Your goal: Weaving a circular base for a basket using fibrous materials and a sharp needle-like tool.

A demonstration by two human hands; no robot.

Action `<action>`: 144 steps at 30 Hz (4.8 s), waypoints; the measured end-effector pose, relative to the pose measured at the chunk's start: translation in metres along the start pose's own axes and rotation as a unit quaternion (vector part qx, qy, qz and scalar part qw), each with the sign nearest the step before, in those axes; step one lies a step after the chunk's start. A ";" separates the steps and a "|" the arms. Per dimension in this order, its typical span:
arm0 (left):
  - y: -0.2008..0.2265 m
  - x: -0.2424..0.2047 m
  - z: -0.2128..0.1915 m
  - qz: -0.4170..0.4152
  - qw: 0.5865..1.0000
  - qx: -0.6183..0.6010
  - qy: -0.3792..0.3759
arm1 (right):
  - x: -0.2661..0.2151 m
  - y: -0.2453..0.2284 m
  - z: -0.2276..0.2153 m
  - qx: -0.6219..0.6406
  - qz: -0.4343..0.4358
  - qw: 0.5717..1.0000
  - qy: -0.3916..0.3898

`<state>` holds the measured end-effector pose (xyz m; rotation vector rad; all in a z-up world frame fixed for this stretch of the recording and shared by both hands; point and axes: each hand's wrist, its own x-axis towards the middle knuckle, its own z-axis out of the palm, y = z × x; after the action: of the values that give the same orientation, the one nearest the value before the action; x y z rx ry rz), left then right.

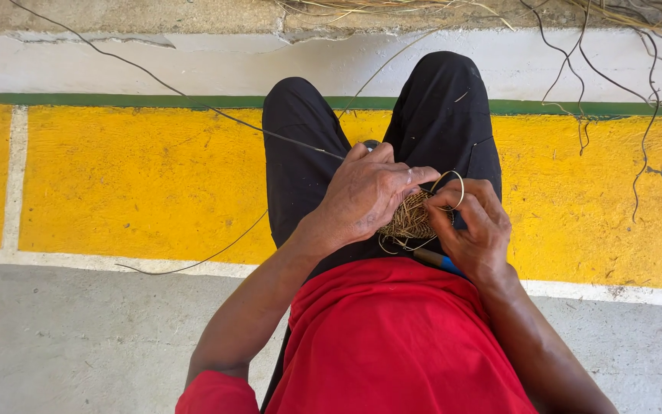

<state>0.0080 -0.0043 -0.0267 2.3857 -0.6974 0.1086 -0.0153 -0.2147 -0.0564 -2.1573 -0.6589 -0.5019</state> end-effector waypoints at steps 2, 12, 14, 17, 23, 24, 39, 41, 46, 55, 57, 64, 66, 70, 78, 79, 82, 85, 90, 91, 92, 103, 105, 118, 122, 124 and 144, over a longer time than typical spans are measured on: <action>0.000 0.001 0.000 -0.003 1.000 -0.001 0.007 | 0.000 0.003 0.002 -0.002 0.002 1.000 -0.007; -0.001 -0.002 0.004 -0.004 0.999 -0.024 0.022 | -0.003 0.008 0.004 0.021 0.008 1.000 0.008; 0.000 -0.004 0.005 -0.008 1.000 -0.019 0.015 | -0.006 0.008 0.005 0.016 0.007 1.000 0.006; -0.001 -0.003 0.007 -0.006 1.000 -0.006 0.017 | -0.007 0.008 0.009 0.024 0.022 0.999 0.015; 0.000 -0.007 0.009 0.014 0.999 0.000 0.031 | -0.004 0.006 0.007 0.018 0.017 1.000 0.006; 0.001 -0.007 0.006 0.013 0.999 -0.014 0.033 | -0.003 0.005 0.005 0.016 0.025 1.000 -0.004; 0.011 -0.013 -0.004 -0.017 0.990 0.079 0.112 | -0.045 -0.007 -0.049 -0.126 0.117 0.924 -0.341; 0.014 -0.014 -0.004 -0.020 0.987 0.101 0.127 | -0.023 -0.024 -0.057 -0.106 0.176 0.918 -0.341; 0.026 -0.019 0.004 -0.036 0.985 0.105 0.133 | -0.003 -0.044 -0.062 0.039 0.363 0.876 -0.315; 0.032 -0.025 0.006 -0.057 0.987 0.078 0.131 | -0.017 -0.029 -0.036 0.109 0.247 0.931 -0.246; 0.034 -0.027 0.006 -0.059 0.987 0.077 0.126 | -0.018 -0.033 -0.037 0.105 0.266 0.925 -0.250; 0.033 -0.032 0.005 -0.014 0.991 0.084 0.102 | -0.018 -0.036 -0.038 0.218 0.243 0.916 -0.233; 0.034 -0.032 0.002 -0.013 0.991 0.081 0.105 | -0.024 -0.028 -0.038 0.251 0.280 0.895 -0.238; 0.032 -0.034 0.004 -0.025 0.989 0.075 0.122 | -0.031 -0.014 -0.033 0.378 0.409 0.788 -0.263; 0.026 -0.035 0.014 -0.034 0.990 0.052 0.128 | -0.013 -0.036 -0.038 0.149 0.244 0.920 -0.267; 0.026 -0.035 0.013 -0.031 0.990 0.052 0.130 | -0.009 -0.039 -0.039 0.137 0.311 0.893 -0.296; 0.026 -0.035 0.012 -0.022 0.991 0.061 0.120 | -0.019 -0.033 -0.033 0.168 0.197 0.934 -0.247; 0.026 -0.036 0.009 0.003 0.991 0.058 0.124 | -0.018 -0.020 -0.034 0.377 0.406 0.786 -0.274; 0.027 -0.036 0.013 -0.012 0.988 0.077 0.132 | -0.011 -0.028 -0.042 0.240 0.285 0.880 -0.293; 0.027 -0.035 0.013 -0.018 0.987 0.081 0.135 | -0.008 -0.031 -0.043 0.202 0.154 0.931 -0.261; 0.027 -0.035 0.015 -0.017 0.987 0.081 0.135 | -0.004 -0.035 -0.045 0.201 0.155 0.932 -0.261; 0.027 -0.039 0.018 -0.018 0.986 0.074 0.146 | -0.016 -0.034 -0.039 0.156 0.218 0.926 -0.266; 0.028 -0.039 0.017 -0.015 0.986 0.080 0.147 | -0.014 -0.039 -0.039 0.152 0.240 0.920 -0.269; 0.041 -0.040 -0.047 0.015 0.940 0.125 0.318 | 0.003 -0.022 -0.036 0.266 0.316 0.876 -0.249; 0.024 -0.065 -0.016 -0.070 0.940 0.108 0.316 | -0.005 -0.024 -0.032 0.289 0.316 0.874 -0.229; 0.023 -0.058 -0.002 -0.066 0.946 0.120 0.295 | -0.009 -0.024 -0.026 0.351 0.336 0.848 -0.210; 0.030 -0.038 0.035 -0.111 0.955 -0.087 0.260 | -0.016 -0.030 -0.032 0.307 0.256 0.898 -0.181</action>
<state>-0.0426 -0.0274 -0.0468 2.1137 -0.1791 0.5347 -0.0498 -0.2283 -0.0286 -1.7100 -0.3423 0.3657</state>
